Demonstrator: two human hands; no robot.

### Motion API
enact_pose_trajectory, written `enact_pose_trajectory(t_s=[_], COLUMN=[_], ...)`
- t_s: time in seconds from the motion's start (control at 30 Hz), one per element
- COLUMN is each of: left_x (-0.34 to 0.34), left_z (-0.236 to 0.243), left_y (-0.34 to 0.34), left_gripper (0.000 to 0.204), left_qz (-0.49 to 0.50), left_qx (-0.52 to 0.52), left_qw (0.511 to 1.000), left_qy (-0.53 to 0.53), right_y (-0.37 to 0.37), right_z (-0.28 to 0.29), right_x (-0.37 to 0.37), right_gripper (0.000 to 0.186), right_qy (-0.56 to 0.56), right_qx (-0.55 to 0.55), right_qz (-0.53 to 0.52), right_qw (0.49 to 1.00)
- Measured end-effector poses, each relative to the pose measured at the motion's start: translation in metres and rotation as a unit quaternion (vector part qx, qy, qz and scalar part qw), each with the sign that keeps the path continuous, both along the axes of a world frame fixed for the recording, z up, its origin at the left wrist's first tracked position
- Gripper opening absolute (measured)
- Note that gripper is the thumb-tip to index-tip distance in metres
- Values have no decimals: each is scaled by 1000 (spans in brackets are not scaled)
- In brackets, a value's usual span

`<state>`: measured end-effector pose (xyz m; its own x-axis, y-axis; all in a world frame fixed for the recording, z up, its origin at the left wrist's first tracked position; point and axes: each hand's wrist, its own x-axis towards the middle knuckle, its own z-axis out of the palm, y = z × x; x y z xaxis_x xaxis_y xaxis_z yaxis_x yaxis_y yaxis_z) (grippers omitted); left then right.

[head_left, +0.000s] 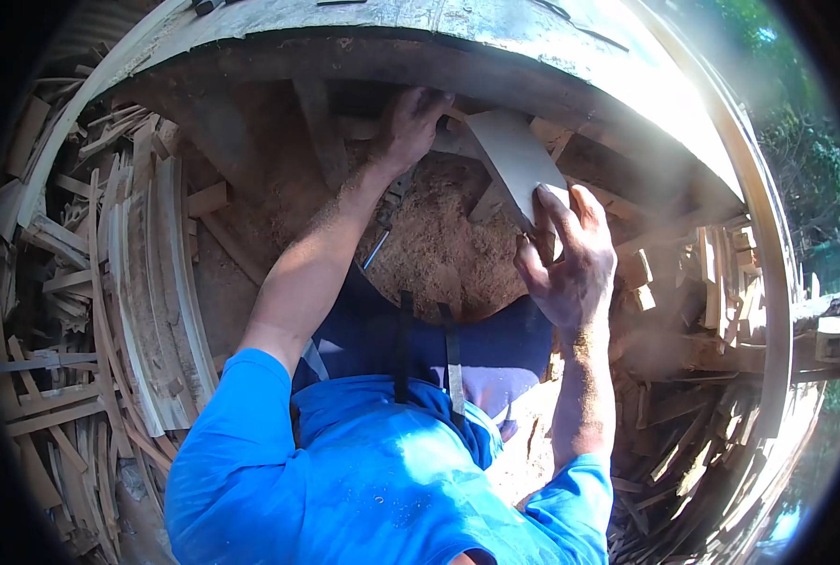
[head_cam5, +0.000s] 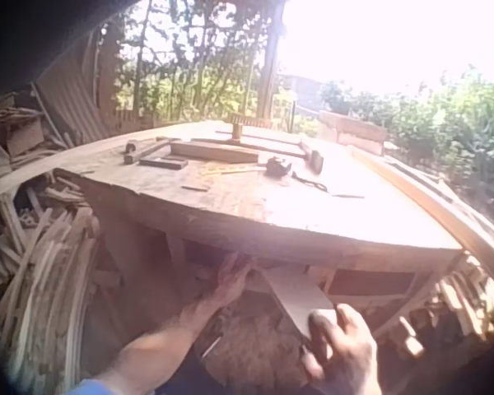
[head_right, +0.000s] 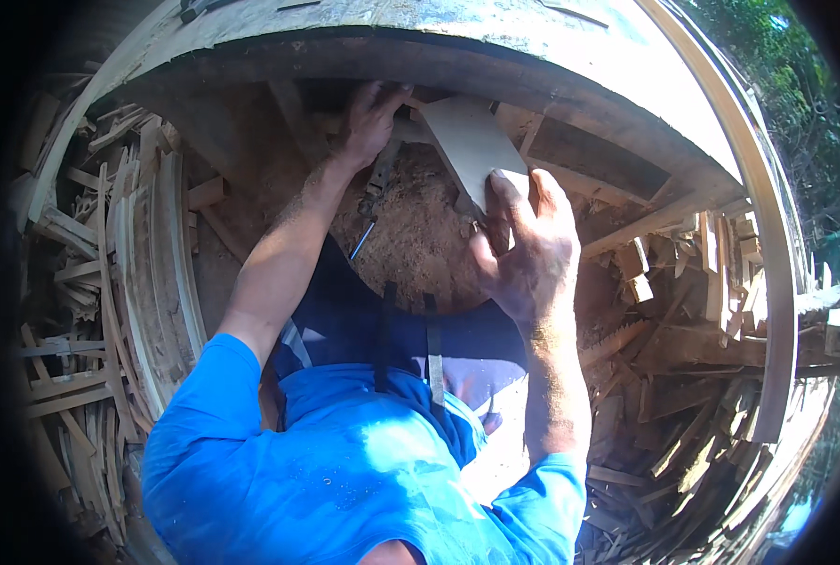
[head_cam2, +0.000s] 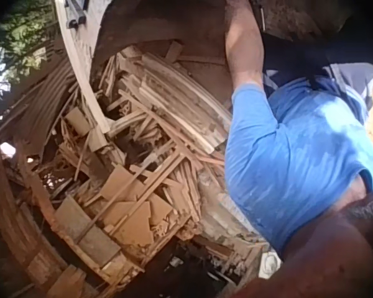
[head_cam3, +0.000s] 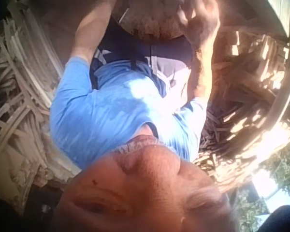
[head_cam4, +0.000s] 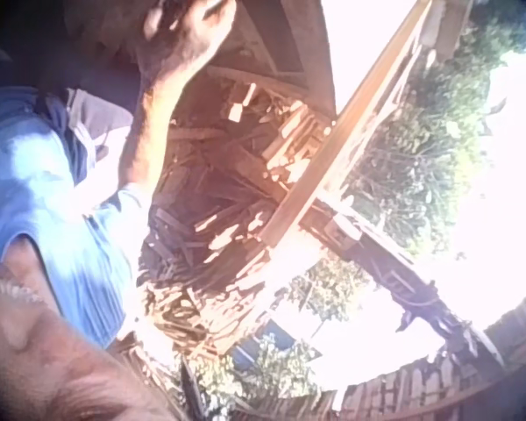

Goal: The person measures a wooden block with a tape measure and fits it into a structure underneath a workbench while surrounded by wood scraps.

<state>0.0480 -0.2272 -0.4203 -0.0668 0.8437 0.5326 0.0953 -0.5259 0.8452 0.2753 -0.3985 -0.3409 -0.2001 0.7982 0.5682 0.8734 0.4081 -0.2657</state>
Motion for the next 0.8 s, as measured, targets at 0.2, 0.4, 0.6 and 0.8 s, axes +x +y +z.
enact_pose_trajectory(t_s=[0.2,0.4,0.6,0.8], left_x=[-6,3,-2,-41], left_z=[-23,-1,23,14], left_y=[17,10,9,-25], left_gripper=[23,26,20,27], left_qz=[124,-77,-80,23], left_qx=[177,-35,-266,-285], left_qw=[968,993,952,918], left_qy=[123,-85,-129,-275], right_y=[23,59,32,16], right_z=[17,3,6,1], right_x=[-49,-51,-29,-37], right_gripper=[47,49,50,47], right_qy=[9,-4,37,59], right_qx=[-33,-24,40,57], right_qz=[-58,-75,-63,-51], right_qw=[998,997,997,995])
